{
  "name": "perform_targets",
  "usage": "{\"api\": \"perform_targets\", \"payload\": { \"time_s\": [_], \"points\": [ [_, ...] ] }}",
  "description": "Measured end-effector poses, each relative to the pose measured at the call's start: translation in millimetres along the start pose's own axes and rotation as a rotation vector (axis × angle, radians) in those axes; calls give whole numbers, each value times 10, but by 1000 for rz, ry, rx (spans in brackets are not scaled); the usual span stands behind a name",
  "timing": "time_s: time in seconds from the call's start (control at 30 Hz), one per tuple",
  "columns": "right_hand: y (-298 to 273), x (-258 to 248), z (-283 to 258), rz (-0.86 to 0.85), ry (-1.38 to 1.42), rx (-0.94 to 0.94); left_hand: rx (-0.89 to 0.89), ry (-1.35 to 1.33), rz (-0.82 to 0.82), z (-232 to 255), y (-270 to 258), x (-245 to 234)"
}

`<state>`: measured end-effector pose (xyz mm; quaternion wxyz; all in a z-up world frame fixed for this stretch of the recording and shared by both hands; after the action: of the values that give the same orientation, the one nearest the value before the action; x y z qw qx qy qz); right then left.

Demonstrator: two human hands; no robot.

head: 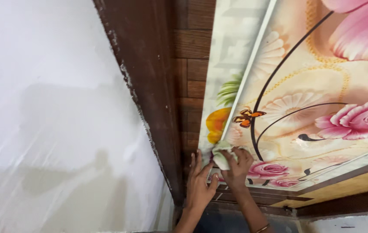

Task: The person wipes a wooden door with a floral decal using a light green cloth. They clean the metal latch, the decal surface, and the lower wooden panels in a systematic manner.

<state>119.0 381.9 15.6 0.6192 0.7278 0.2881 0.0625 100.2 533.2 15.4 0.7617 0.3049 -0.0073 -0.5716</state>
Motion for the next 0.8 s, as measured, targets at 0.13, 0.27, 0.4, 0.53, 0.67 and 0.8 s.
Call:
{"api": "perform_targets", "payload": {
  "time_s": [0.13,0.27,0.4,0.53,0.67,0.8],
  "points": [
    [665,-130,-495,-1,293,143,109,-82,248,280,-49,-382],
    [1203,-138,-1135,43,517,26,355,-263,526,634,-93,-827],
    [1167,245,-1567,-208,711,17,486,-47,662,719,-104,-948],
    [713,578,-1571,-99,502,-132,246,-51,573,369,-67,-855],
    [30,745,-1250,-195,537,-86,116,-59,470,56,-227,-573],
    [-345,814,-910,-487,607,162,6,-20,374,-67,-377,-385]
  ]
}}
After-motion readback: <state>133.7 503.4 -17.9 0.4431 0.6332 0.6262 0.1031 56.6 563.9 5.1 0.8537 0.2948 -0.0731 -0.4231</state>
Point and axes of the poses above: each hand's wrist, its own y-axis towards the middle knuckle, its own x-axis out of the palm, z = x × y, the point moved 7 cm from there along y, towards the middle knuckle, and after that the axes turned 13 degrees about z, right-handed, at the moved point
